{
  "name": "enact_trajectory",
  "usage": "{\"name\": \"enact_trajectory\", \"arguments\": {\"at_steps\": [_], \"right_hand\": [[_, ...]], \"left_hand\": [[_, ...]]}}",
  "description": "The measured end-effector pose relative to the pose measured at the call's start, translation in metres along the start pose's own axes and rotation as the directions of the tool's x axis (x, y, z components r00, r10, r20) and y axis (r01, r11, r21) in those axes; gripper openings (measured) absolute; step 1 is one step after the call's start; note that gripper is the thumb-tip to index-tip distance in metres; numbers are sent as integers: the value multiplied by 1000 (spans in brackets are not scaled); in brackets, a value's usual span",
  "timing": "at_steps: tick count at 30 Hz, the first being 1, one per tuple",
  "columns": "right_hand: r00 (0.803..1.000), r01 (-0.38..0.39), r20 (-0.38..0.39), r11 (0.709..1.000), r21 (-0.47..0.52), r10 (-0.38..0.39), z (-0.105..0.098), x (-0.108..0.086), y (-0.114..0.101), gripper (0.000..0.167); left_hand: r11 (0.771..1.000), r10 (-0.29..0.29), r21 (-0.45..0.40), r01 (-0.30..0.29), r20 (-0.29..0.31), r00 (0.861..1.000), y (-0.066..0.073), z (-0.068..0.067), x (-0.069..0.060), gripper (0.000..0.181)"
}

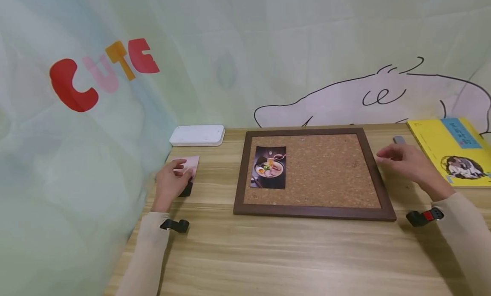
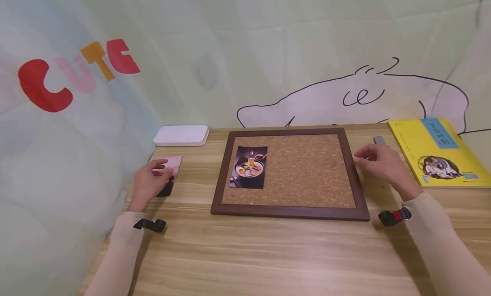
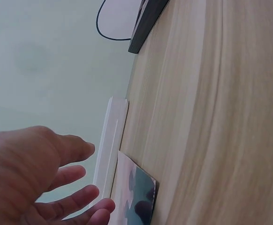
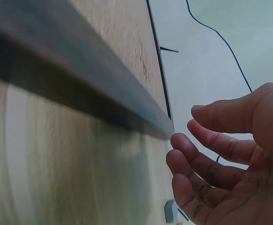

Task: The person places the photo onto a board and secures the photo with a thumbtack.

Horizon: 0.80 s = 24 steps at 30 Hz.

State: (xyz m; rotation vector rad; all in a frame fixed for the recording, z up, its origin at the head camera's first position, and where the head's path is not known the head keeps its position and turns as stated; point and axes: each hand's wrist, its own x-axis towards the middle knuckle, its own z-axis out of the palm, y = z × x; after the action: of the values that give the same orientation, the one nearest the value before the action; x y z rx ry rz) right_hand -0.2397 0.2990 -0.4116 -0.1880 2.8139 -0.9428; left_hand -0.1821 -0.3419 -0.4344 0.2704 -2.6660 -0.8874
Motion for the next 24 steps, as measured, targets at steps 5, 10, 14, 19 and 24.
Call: {"name": "enact_trajectory", "arguments": {"at_steps": [5, 10, 14, 19, 24], "right_hand": [[1000, -5, 10, 1000, -28, 5, -3, -5, 12, 39], [1000, -1, 4, 997, -76, 1, -6, -12, 20, 37], [1000, 4, 14, 995, -98, -3, -9, -17, 24, 36], [999, -6, 49, 994, -108, 11, -11, -24, 31, 36], [997, -32, 72, 991, -129, 41, -13, -29, 36, 35]], "left_hand": [[1000, 1, 13, -1, -10, 1000, -2, -3, -1, 39], [999, -29, 21, 30, -3, 1000, -3, -6, -2, 41], [999, -41, 25, 41, 0, 999, -5, -8, -3, 42], [998, -59, 27, 59, 3, 998, -8, -9, -4, 42], [997, -61, 51, 61, -8, 998, -11, -12, -5, 42]]}}
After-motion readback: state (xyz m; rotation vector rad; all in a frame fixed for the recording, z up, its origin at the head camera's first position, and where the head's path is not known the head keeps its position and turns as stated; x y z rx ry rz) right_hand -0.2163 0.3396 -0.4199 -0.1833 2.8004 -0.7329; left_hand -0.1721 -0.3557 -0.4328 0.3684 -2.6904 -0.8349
